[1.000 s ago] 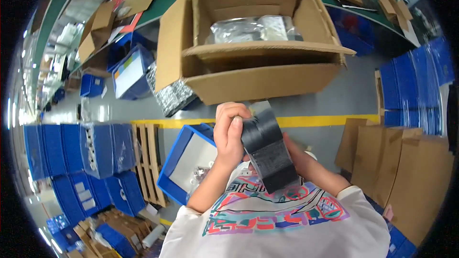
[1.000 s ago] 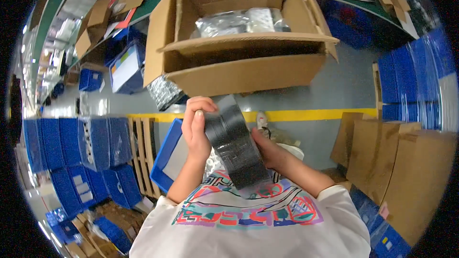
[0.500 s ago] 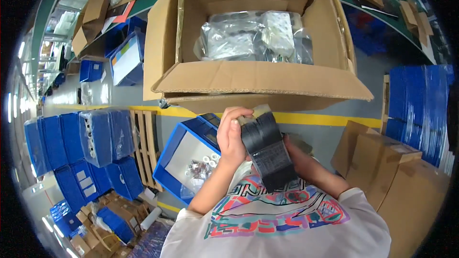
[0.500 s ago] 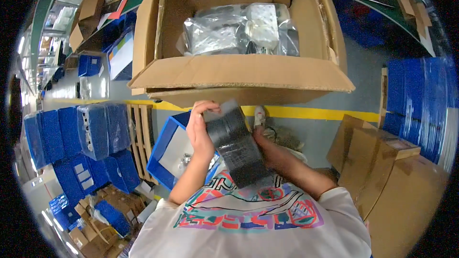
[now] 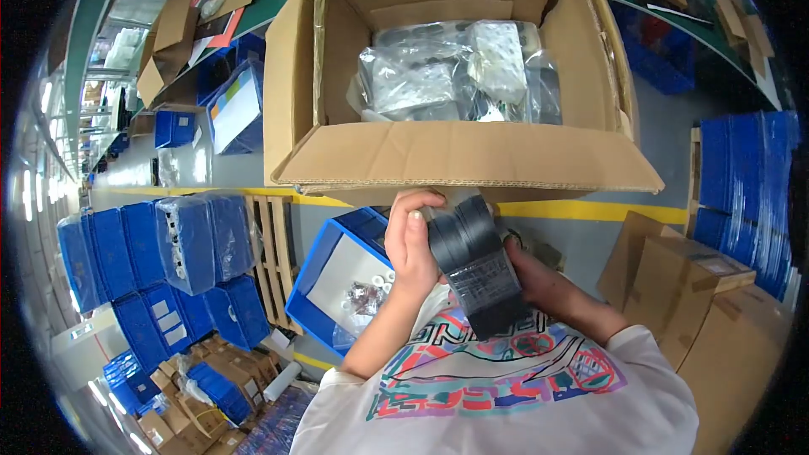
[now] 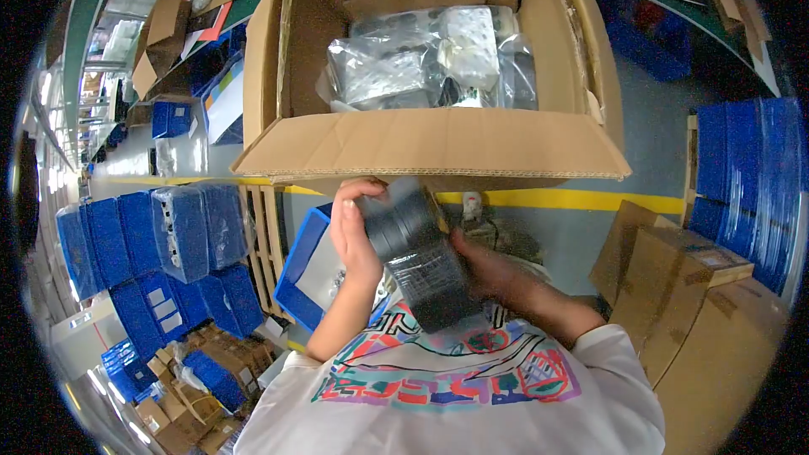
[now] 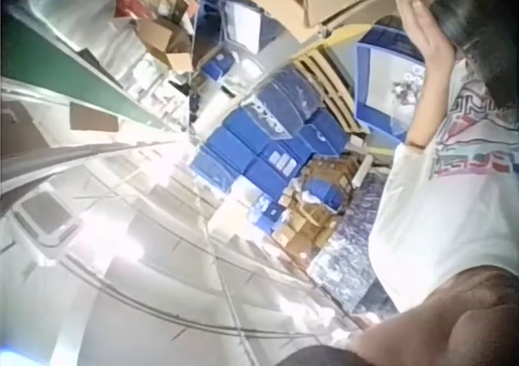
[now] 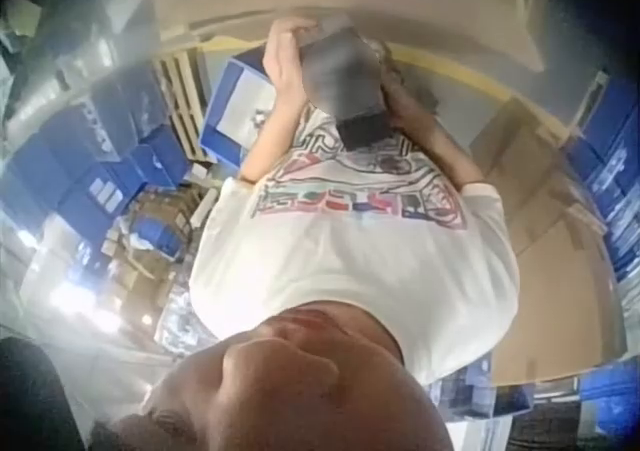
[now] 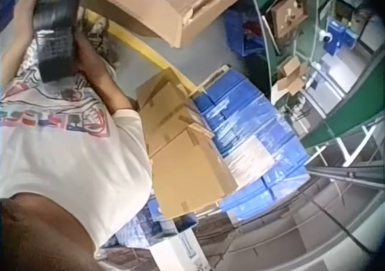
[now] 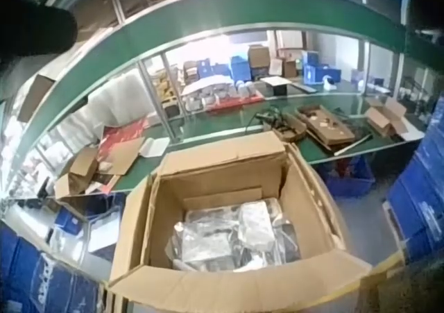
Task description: Unpacking electronic or mechanical components from a cardboard box and inspecting them in a manufacturing facility.
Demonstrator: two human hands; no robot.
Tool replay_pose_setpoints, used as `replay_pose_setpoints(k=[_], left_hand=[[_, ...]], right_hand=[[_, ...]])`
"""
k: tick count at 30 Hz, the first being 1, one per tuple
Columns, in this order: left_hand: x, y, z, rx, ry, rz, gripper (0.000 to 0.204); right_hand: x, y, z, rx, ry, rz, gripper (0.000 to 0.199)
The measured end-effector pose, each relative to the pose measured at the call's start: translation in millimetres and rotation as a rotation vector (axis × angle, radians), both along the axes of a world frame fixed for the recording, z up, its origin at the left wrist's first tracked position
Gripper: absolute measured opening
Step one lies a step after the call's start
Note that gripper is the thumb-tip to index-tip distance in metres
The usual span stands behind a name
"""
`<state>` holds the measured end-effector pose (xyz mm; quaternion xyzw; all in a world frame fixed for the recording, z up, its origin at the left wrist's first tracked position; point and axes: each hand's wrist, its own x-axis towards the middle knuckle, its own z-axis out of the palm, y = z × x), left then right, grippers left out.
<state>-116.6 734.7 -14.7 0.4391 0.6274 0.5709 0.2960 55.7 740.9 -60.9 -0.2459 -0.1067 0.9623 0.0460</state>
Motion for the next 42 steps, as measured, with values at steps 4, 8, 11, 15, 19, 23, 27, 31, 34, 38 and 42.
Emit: replay_pose_setpoints(k=[4, 8, 11, 15, 19, 23, 27, 31, 34, 38, 42], left_hand=[[-6.5, -0.3, 1.9, -0.01, 0.061, -0.007, 0.039], [-8.6, -0.6, -2.3, 0.035, 0.019, -0.044, 0.038], [-6.1, -2.7, -3.6, 0.052, -0.048, -0.05, 0.037], [-3.5, -5.6, -0.7, 0.042, -0.03, -0.038, 0.037], [-3.3, -9.4, 2.7, 0.032, 0.016, -0.02, 0.037], [-3.3, -12.3, 5.5, 0.046, 0.024, -0.03, 0.036], [-2.0, -15.1, 3.5, 0.064, 0.008, -0.025, 0.036], [-0.4, -19.0, 4.7, 0.048, -0.033, 0.006, 0.038], [-2.8, -19.6, 7.6, 0.026, 0.035, -0.018, 0.041], [-2.8, -19.6, 9.5, 0.032, 0.083, -0.046, 0.044], [-3.6, -20.4, 10.7, 0.038, 0.088, -0.053, 0.043]], right_hand=[[-0.6, 0.7, -6.9, -0.131, 0.172, -0.054, 0.068], [-1.9, -2.9, -12.7, -0.178, 0.227, -0.058, 0.069], [-2.5, -3.0, -8.7, -0.088, 0.165, -0.052, 0.069], [-2.0, -0.4, 1.8, -0.019, 0.072, 0.0, 0.076], [-4.1, 0.3, 11.9, 0.075, 0.005, 0.041, 0.078], [-4.6, -1.7, 16.5, 0.074, 0.002, 0.045, 0.076], [-5.5, -4.8, 14.5, 0.028, 0.037, 0.013, 0.074], [-3.0, -9.6, 6.7, 0.006, 0.145, -0.04, 0.071], [-5.3, -10.3, 12.6, -0.027, 0.072, -0.017, 0.078], [-3.6, -11.3, 10.7, 0.042, 0.133, -0.012, 0.081], [-4.5, -11.2, 17.9, 0.052, 0.115, -0.025, 0.081]])
